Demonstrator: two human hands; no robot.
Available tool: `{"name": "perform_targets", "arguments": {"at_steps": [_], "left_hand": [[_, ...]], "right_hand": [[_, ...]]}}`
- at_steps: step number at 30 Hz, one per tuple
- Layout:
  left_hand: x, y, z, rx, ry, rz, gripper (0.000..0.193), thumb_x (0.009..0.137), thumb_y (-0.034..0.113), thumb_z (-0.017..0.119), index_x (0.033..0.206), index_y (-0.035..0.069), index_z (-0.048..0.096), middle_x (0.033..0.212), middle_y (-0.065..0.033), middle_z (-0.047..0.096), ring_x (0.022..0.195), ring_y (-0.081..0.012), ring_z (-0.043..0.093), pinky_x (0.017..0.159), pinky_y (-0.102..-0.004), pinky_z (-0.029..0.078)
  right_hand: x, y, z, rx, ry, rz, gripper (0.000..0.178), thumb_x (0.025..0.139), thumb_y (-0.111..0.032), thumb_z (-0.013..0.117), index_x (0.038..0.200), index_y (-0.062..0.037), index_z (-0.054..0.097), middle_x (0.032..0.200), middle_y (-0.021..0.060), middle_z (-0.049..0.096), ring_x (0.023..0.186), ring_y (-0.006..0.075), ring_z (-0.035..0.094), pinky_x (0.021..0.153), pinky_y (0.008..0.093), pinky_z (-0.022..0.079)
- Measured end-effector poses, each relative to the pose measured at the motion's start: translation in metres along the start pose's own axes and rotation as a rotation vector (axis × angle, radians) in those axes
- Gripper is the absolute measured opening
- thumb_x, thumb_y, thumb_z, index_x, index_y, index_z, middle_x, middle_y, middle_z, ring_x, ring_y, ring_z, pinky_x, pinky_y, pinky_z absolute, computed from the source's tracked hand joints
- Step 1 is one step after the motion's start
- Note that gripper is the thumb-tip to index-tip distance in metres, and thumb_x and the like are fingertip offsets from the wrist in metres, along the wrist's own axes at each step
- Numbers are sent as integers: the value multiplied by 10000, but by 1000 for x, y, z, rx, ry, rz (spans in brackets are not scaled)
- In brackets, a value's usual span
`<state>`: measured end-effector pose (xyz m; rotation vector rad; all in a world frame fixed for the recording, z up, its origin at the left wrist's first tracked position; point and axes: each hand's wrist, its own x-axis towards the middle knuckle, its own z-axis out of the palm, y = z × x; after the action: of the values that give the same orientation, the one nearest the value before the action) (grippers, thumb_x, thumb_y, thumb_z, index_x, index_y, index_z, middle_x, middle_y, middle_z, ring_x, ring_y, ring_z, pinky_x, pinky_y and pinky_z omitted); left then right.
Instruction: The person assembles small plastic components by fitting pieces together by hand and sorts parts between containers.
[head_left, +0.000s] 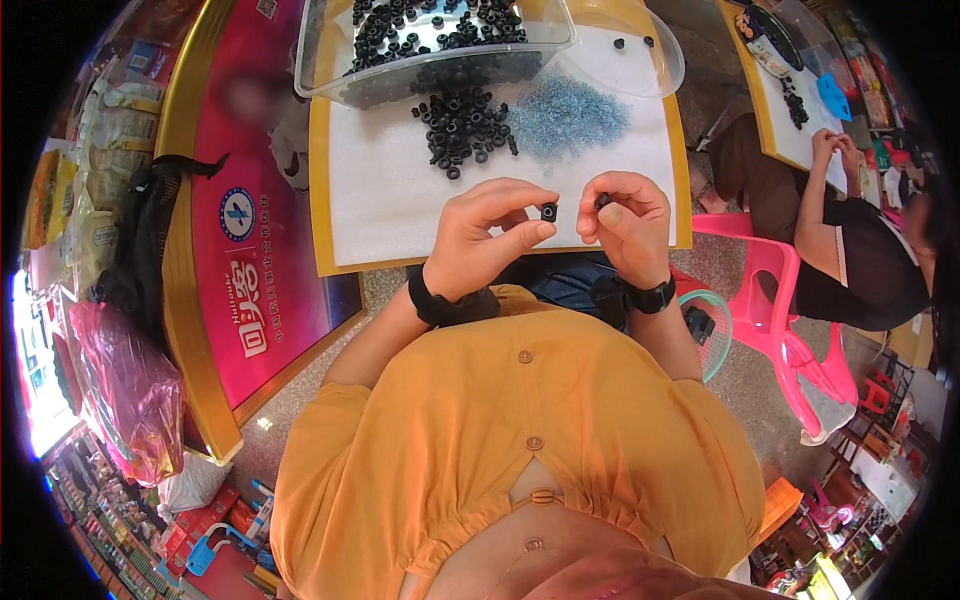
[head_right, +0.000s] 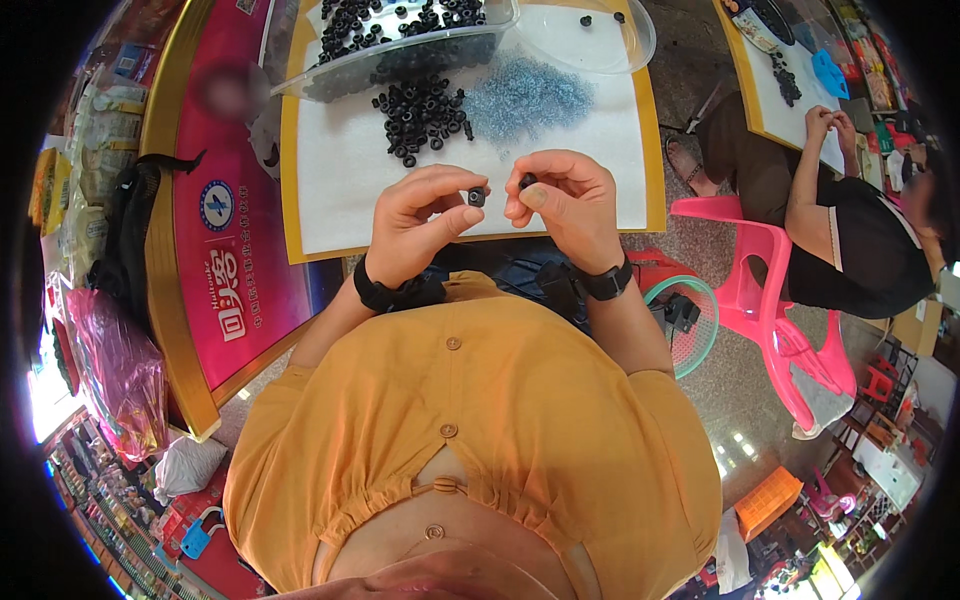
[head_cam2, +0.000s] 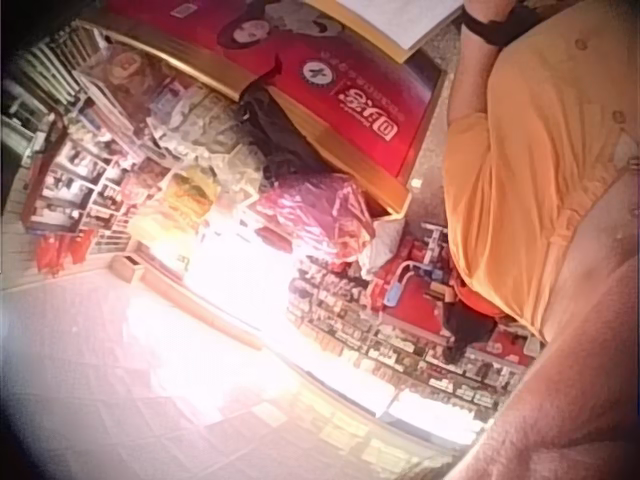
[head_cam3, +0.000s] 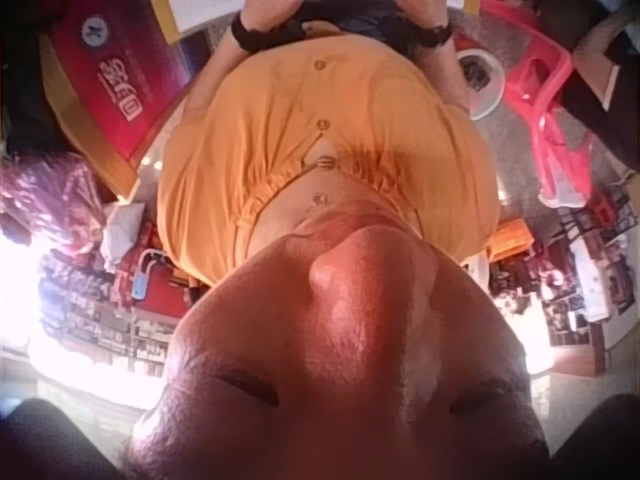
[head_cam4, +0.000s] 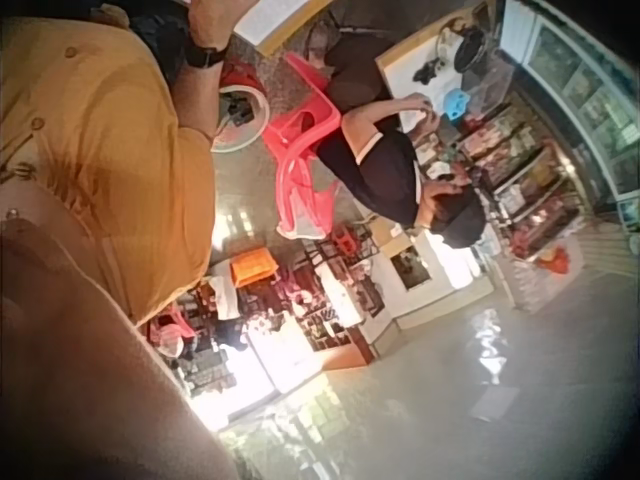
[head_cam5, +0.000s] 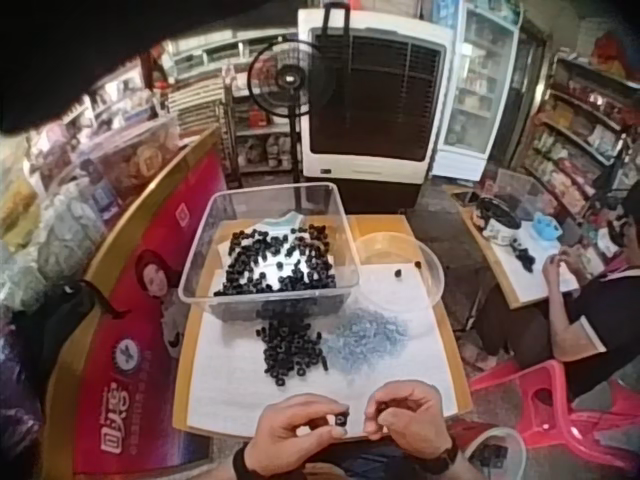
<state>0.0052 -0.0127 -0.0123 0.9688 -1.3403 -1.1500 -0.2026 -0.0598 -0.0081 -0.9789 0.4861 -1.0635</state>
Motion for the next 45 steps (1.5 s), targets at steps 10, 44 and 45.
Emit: {"name": "perform_targets", "arguments": {"at_steps": [10, 44, 45], "left_hand": [[-2, 4, -3, 37, -69, -31, 299, 852, 11, 737, 1146, 3, 684, 1079, -85, 663, 827, -91, 618, 710, -223, 502], [5, 11, 5, 303, 57, -26, 250, 817, 80, 748, 1064, 50, 718, 887, -65, 697, 602, -98, 597, 561, -239, 487], [5, 11, 5, 298, 63, -23, 250, 817, 82, 749, 1063, 50, 719, 886, -66, 697, 600, -98, 595, 561, -239, 486]], "right_hand": [[-1, 7, -6, -30, -30, -63, 237, 879, -141, 740, 1056, -43, 615, 949, 125, 639, 695, 157, 631, 555, 241, 505], [-1, 15, 6, -501, -7, -195, 209, 845, 21, 735, 1053, 9, 720, 1013, 74, 619, 839, 120, 602, 687, 215, 497], [-1, 15, 7, -478, -8, -188, 207, 848, 22, 732, 1054, 9, 719, 1012, 74, 619, 822, 116, 601, 677, 213, 495]]}}
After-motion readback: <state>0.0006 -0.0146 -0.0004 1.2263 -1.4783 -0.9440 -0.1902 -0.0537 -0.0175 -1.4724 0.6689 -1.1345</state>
